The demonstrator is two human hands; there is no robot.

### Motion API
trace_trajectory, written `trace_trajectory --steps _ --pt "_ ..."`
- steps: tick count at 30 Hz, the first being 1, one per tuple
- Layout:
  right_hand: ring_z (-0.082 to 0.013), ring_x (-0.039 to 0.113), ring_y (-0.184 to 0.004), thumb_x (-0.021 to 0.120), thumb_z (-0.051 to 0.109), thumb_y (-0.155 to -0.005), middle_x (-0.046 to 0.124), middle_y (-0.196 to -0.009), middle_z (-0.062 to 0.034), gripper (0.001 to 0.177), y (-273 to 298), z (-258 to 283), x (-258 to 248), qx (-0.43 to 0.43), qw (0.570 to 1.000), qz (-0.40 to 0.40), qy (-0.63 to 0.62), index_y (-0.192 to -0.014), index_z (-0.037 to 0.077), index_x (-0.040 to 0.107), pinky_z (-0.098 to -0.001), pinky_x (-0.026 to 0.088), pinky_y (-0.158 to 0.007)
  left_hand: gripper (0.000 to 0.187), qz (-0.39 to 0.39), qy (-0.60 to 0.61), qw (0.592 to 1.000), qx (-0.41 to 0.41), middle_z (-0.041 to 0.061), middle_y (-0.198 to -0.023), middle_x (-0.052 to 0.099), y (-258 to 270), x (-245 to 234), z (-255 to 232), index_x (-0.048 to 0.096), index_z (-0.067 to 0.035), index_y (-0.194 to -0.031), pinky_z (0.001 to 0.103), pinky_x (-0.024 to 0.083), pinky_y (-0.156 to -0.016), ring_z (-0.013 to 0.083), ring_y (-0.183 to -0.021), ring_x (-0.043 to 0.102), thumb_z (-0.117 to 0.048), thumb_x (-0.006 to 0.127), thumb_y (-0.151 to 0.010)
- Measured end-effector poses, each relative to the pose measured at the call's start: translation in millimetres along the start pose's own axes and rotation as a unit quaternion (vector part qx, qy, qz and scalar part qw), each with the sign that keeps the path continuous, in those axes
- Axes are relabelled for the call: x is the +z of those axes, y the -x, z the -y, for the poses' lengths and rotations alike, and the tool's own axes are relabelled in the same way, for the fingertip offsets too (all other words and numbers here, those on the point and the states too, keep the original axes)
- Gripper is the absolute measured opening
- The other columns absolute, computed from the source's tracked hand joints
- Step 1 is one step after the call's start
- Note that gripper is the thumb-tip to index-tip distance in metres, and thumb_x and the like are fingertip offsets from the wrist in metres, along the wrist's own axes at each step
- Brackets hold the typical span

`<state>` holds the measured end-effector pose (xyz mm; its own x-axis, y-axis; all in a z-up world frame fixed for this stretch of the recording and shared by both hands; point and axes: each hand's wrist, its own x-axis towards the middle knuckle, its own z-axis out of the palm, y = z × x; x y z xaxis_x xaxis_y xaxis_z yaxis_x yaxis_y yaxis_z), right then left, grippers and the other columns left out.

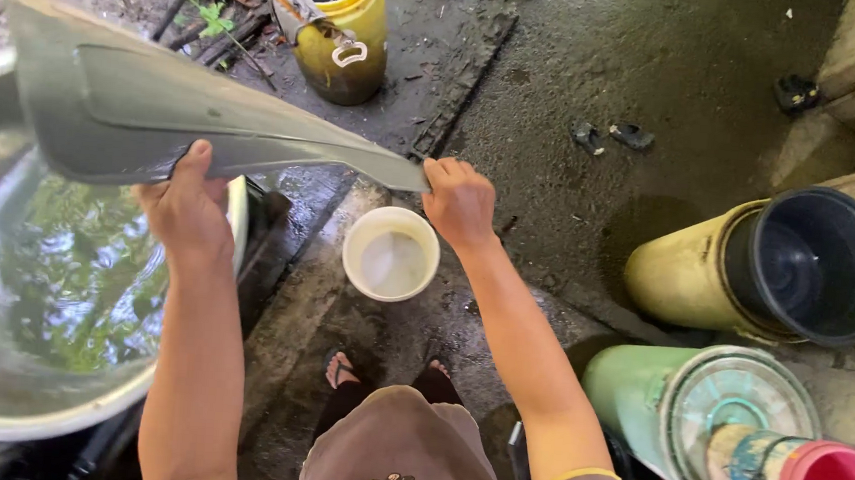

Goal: The person is scrubbing and washing car mats in a large metal basin with water and detergent.

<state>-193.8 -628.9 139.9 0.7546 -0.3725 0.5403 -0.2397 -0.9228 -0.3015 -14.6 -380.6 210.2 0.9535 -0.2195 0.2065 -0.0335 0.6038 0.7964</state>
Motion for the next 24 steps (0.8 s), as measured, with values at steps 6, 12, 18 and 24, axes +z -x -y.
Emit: trace_trajectory --steps 6,12,18,24 --pt "-0.0283 0.071 -0.088 0.077 0.024 -0.083 0.071 -0.093 -0.0051 0.027 56 -52 12 0.047 0.997 0.061 -0.013 -0.106 0.011 0.072 -0.0426 0.057 -0.071 0.025 -0.034 -0.029 0.998 -0.032 0.016 -0.111 0.07 22 41 61 0.061 0.006 -0.119 0.045 0.065 -0.081 0.0297 -0.095 0.078 0.004 0.064 -0.095" --pt "-0.0303 0.069 -0.098 0.079 0.04 -0.085 0.069 -0.104 -0.0094 0.046 78 -68 16 0.127 0.982 0.141 -0.009 -0.118 0.009 0.069 -0.0452 0.056 -0.075 0.024 -0.027 -0.035 0.996 -0.076 0.018 -0.107 0.072 33 69 96 0.061 0.007 -0.118 0.041 0.07 -0.072 0.0292 -0.088 0.077 -0.002 0.061 -0.097" --pt "-0.032 0.064 -0.114 0.08 0.042 -0.079 0.064 -0.124 -0.0106 0.064 74 -89 20 0.197 0.96 0.196 -0.036 -0.133 0.014 0.062 -0.0479 0.053 -0.088 0.035 -0.1 -0.062 0.987 -0.109 0.021 -0.114 0.068 8 84 109 0.053 0.008 -0.126 0.042 0.067 -0.058 0.0312 -0.088 0.077 -0.006 0.064 -0.095" --pt "-0.034 0.061 -0.122 0.076 0.045 -0.084 0.059 -0.137 -0.0087 0.064 85 -121 2 0.245 0.907 0.336 -0.073 -0.14 0.019 0.058 -0.0488 0.049 -0.1 0.043 -0.205 -0.002 0.969 -0.134 0.024 -0.121 0.062 4 111 117 0.034 0.002 -0.124 0.048 0.068 -0.058 0.0351 -0.096 0.076 -0.008 0.065 -0.096"
